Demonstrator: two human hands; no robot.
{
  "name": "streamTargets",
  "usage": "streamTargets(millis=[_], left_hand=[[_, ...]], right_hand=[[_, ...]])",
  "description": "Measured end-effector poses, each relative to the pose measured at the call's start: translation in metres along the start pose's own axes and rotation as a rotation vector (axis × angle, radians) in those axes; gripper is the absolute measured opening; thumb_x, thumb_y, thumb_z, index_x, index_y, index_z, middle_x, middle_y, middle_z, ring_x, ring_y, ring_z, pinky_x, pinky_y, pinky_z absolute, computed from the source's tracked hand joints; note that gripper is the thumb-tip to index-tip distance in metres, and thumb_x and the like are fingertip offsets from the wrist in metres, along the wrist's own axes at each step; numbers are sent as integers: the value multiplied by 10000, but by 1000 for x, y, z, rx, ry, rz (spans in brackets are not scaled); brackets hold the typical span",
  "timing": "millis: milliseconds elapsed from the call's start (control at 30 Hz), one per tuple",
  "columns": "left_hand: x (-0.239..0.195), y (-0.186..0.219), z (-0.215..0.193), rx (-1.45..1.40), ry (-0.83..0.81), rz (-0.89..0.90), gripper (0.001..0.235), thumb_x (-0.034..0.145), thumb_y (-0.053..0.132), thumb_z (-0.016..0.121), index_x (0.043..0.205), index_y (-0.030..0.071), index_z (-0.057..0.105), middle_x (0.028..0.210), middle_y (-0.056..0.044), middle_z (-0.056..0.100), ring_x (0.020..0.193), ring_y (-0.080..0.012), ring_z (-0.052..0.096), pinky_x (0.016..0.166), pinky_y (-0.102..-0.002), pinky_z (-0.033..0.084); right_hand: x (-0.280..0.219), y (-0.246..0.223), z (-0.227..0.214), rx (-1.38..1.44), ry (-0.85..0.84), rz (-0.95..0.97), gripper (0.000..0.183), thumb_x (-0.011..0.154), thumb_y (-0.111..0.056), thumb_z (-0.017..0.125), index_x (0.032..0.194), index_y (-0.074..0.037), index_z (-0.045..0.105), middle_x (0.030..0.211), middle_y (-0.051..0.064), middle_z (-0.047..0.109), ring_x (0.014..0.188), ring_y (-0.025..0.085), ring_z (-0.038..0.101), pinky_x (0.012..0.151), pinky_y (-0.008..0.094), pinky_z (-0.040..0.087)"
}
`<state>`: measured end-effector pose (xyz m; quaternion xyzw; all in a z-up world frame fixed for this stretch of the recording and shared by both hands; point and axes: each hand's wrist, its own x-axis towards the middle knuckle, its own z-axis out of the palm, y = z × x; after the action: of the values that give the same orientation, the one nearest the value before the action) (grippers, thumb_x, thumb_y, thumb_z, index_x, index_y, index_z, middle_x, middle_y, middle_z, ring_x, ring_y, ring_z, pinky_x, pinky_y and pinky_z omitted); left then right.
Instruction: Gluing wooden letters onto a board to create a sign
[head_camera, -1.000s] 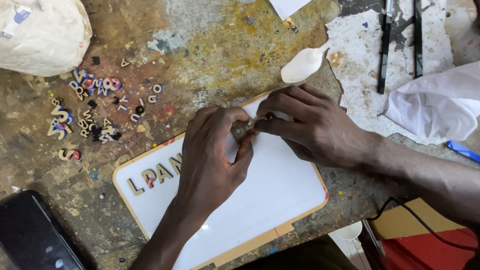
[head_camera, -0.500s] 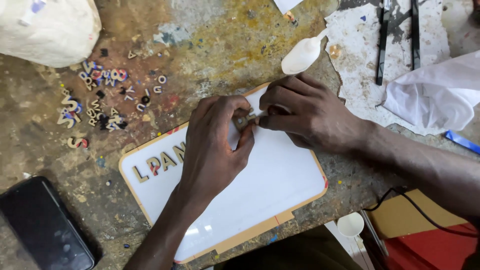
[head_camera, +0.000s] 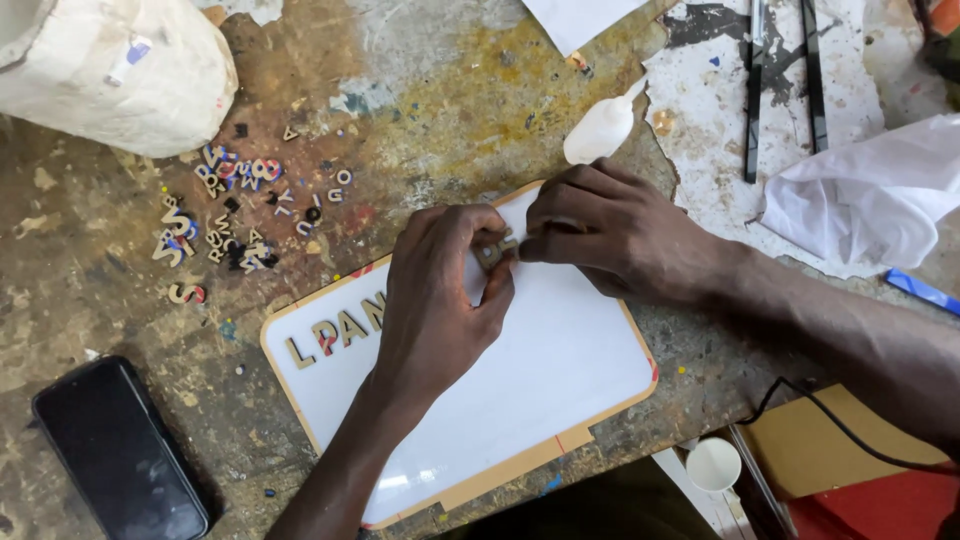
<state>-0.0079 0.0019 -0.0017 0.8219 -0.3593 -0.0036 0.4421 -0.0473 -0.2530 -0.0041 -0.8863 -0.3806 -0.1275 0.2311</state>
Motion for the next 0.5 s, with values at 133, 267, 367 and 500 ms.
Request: streamTargets(millis=[133,267,367,500], left_hand=[[1,-1,0,4,16,29,257,950,17,727,1176,87,626,1071,-55,710,1046,-315,610,943,-443,495],[1,-3,3,10,10,23,241,953,38,737,1168,84,639,1092,-52,728,1064,-312,618,970,-434,491],[1,-4,3,10,21,19,228,962,53,743,1163,83,641,1102,-45,736,1064,-307,619,967,-434,496],[0,-3,2,-13,12,17,275,916,18,734,1165,85,639,1135,-37,743,1096,-307,617,979,-429,498]], right_hand=[[-3,3,3,-97,-6,-38,252,1195,-83,531,1245,-101,777,1268,127,690,1105,384,656,851,485,500],[-7,4,4,-66,-56,19,352,1221,-183,409,1349,-124,732,1337,136,675,1130,391,633,899,508,508],[-6,4,5,-73,-48,11,375,1225,-205,385,1345,-124,731,1327,142,668,1115,397,629,890,511,512],[-7,3,6,-103,-84,11,315,1193,-152,459,1336,-144,741,1319,137,654,1123,385,617,910,511,487]])
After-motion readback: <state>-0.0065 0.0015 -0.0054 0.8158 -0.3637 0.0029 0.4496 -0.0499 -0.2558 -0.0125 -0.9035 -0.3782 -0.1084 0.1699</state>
